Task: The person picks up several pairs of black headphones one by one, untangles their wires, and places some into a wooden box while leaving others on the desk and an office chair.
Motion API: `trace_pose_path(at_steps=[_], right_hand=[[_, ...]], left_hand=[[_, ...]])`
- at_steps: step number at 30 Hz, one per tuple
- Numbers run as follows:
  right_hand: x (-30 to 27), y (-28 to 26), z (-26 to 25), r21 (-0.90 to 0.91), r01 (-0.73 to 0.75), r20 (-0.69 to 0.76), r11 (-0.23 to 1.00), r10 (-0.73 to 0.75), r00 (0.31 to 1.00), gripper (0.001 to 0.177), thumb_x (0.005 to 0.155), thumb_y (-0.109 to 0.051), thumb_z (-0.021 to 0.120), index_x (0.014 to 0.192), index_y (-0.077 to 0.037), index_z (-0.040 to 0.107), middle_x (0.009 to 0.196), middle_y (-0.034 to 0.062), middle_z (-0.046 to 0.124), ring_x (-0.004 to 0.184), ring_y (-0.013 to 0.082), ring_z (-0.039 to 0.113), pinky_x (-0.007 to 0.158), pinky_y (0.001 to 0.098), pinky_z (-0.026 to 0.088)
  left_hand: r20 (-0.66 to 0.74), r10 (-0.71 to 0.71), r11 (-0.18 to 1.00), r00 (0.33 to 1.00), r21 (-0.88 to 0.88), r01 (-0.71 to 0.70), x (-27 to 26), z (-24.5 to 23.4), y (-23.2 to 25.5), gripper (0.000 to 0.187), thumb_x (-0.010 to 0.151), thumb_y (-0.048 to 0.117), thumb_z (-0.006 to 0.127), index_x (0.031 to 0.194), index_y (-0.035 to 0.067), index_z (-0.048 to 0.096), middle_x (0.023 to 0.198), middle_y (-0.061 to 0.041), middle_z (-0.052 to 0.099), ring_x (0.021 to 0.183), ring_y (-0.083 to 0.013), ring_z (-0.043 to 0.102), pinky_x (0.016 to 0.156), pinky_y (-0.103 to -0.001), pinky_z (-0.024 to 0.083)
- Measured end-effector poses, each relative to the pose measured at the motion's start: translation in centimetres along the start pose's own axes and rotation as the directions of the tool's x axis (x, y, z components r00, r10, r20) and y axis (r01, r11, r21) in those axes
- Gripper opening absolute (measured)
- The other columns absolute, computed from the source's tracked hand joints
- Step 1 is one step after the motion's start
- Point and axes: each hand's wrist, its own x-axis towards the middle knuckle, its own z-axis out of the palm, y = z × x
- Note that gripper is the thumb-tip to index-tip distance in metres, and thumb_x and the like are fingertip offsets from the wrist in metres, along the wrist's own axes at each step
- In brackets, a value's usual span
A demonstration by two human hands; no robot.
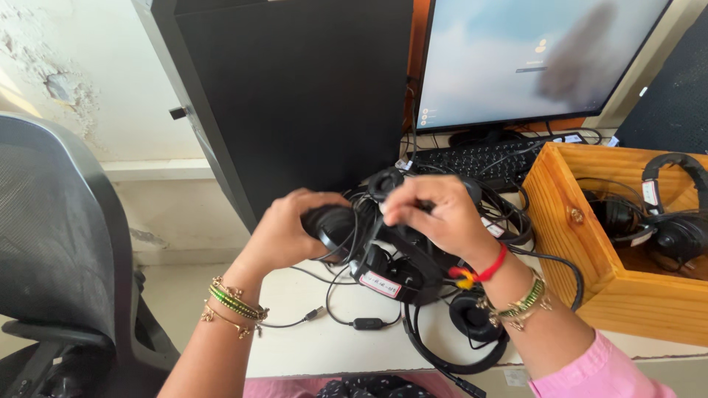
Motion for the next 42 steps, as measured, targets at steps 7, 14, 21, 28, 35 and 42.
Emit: trace_pose_path(at_steps=[7,14,21,28,35,42], right_hand=[[3.6,-0.4,0.2,-0.23,0.054,-0.048,0.972,-0.067,0.997,0.014,0.089,-0.016,0.081,0.091,-0.003,0.076,0.077,0.0039,0.071,0.068,0.0098,0.065,0.062,0.0235,0.051],[-1.2,8.0,2.1,0.192,-0.382,0.119,0.904,0.365,0.923,0.022,0.093,-0.025,0.076,0.095,-0.003,0.074,0.076,-0.0031,0.062,0.068,0.0046,0.055,0.059,0.0229,0.046],[-2.2,9.7,1.2,0.341,-0.293,-0.129,0.893,0.353,0.927,0.049,0.099,-0.039,0.07,0.125,0.001,0.063,0.095,0.0009,0.057,0.09,0.0105,0.059,0.084,0.0305,0.054],[-5.1,11.8,-0.9,0.525,-0.365,0.034,0.769,0.409,0.912,0.07,0.104,-0.056,0.029,0.122,0.001,0.066,0.084,0.0022,0.067,0.08,0.012,0.064,0.081,0.0263,0.054],[-5.8,15.3,-2.8,0.137,-0.431,-0.231,0.892,0.452,0.862,0.015,0.096,0.002,0.063,0.098,-0.003,0.077,0.087,-0.0005,0.069,0.071,0.008,0.056,0.07,0.0232,0.052],[3.2,10.0,-13.7,-0.391,-0.32,-0.228,0.863,0.246,0.942,0.039,0.089,0.015,0.053,0.109,-0.008,0.079,0.106,0.0013,0.078,0.074,0.0082,0.063,0.072,0.0254,0.057]], left_hand=[[0.038,0.193,0.911,0.98,-0.378,-0.165,-0.4,-1.8,0.4,0.067,0.055,0.004,0.094,0.119,0.005,0.073,0.113,-0.007,0.071,0.104,-0.0188,0.072,0.095,-0.032,0.057],[0.058,0.207,0.502,0.977,-0.863,-0.055,-0.5,-1.6,-3.8,0.07,0.068,-0.006,0.088,0.134,-0.004,0.063,0.114,-0.011,0.073,0.102,-0.0167,0.071,0.094,-0.031,0.057],[-0.081,-0.035,0.237,0.996,-0.969,-0.07,3.7,-0.1,-4.7,0.046,0.086,0.011,0.075,0.129,-0.001,0.064,0.116,-0.011,0.074,0.104,-0.0187,0.072,0.092,-0.036,0.059],[0.02,-0.201,0.026,0.979,-0.999,0.026,7.9,0.7,-2.7,0.034,0.083,0.018,0.072,0.113,0.003,0.069,0.109,-0.013,0.075,0.102,-0.0268,0.074,0.091,-0.048,0.062],[0.005,-0.211,-0.05,0.978,-0.999,-0.006,10.7,0.6,-0.6,0.033,0.087,0.021,0.073,0.114,0.002,0.067,0.111,-0.014,0.075,0.107,-0.029,0.073,0.096,-0.048,0.061],[-0.104,-0.081,0.01,0.991,-0.995,-0.104,13.9,-1.5,3.2,0.039,0.086,0.027,0.076,0.115,0.004,0.066,0.108,-0.012,0.075,0.101,-0.0258,0.075,0.095,-0.046,0.062]])
